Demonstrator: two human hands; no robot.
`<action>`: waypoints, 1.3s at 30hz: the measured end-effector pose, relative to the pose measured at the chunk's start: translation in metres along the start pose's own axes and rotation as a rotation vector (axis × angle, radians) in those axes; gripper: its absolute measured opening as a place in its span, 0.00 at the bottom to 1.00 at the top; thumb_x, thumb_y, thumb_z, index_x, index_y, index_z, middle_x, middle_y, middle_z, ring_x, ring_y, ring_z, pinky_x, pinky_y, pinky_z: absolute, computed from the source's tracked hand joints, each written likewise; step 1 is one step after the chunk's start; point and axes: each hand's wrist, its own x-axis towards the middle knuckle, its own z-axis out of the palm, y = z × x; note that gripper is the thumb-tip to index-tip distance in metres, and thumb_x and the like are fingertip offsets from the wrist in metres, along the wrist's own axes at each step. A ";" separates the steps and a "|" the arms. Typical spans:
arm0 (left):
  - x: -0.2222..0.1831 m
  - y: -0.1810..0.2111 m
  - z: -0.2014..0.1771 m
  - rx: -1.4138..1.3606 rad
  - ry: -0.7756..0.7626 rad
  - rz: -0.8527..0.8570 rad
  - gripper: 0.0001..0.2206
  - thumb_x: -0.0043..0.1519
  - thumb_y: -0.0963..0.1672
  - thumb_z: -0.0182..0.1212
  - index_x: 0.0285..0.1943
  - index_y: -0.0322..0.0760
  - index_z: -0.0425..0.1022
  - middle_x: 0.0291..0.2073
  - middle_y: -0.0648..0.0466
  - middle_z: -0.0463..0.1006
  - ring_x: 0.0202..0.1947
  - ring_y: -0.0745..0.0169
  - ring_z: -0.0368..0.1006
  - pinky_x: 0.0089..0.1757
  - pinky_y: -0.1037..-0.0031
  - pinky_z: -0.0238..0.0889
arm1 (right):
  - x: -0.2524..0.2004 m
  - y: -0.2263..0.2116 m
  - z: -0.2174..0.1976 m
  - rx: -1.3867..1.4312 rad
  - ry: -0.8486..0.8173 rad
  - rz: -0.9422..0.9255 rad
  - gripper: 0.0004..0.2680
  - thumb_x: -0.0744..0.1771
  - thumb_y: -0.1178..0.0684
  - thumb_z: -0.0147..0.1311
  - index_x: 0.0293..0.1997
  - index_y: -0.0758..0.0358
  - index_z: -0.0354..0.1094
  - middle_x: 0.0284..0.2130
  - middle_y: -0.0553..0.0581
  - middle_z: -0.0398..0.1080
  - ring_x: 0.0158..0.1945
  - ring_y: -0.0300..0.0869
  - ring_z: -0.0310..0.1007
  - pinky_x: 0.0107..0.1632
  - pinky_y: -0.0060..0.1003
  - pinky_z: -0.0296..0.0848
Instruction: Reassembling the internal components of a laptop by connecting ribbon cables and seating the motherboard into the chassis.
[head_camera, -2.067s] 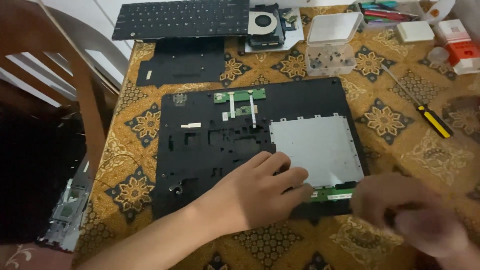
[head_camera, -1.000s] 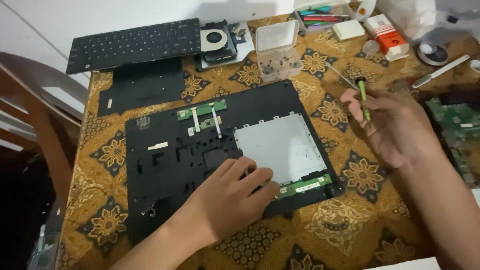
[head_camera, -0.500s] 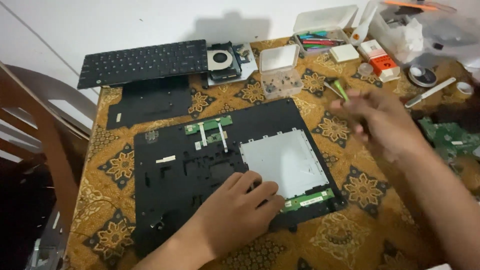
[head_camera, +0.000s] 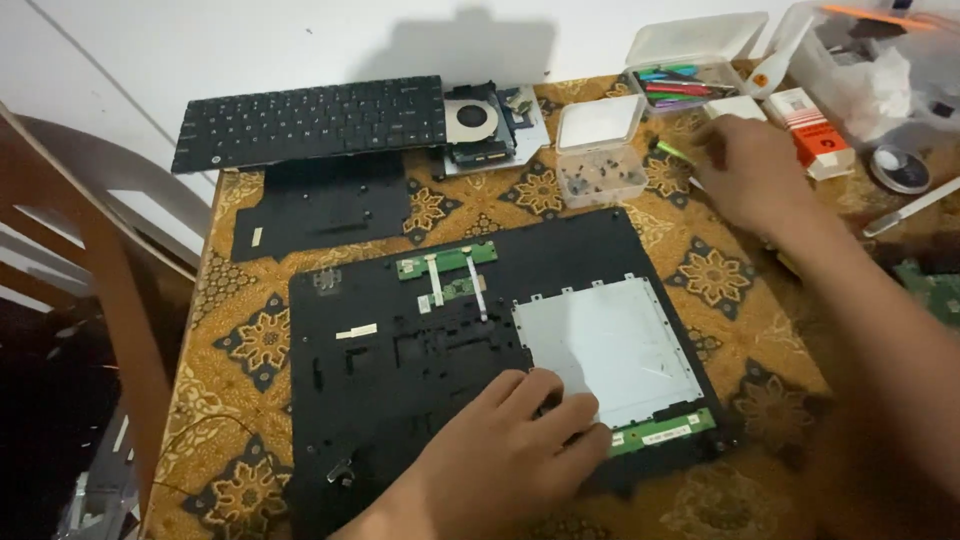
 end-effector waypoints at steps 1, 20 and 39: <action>0.000 0.000 0.000 -0.010 0.010 -0.003 0.06 0.69 0.41 0.63 0.51 0.37 0.72 0.50 0.45 0.71 0.45 0.44 0.65 0.42 0.56 0.62 | -0.004 0.002 -0.001 0.032 0.053 -0.026 0.11 0.69 0.60 0.52 0.59 0.68 0.71 0.49 0.68 0.75 0.49 0.58 0.73 0.52 0.55 0.73; 0.004 0.003 -0.007 0.098 -0.017 0.024 0.08 0.65 0.41 0.65 0.52 0.37 0.77 0.49 0.46 0.74 0.46 0.45 0.69 0.44 0.58 0.66 | -0.069 0.128 -0.056 -0.473 -0.100 0.103 0.14 0.66 0.61 0.50 0.52 0.48 0.79 0.59 0.56 0.73 0.56 0.56 0.78 0.52 0.52 0.77; 0.004 0.004 -0.003 0.125 0.061 0.063 0.04 0.65 0.39 0.64 0.47 0.38 0.79 0.46 0.47 0.76 0.44 0.46 0.70 0.42 0.58 0.67 | -0.048 0.170 -0.044 -0.193 -0.100 -0.448 0.14 0.66 0.50 0.51 0.57 0.58 0.72 0.61 0.60 0.70 0.54 0.53 0.76 0.64 0.56 0.70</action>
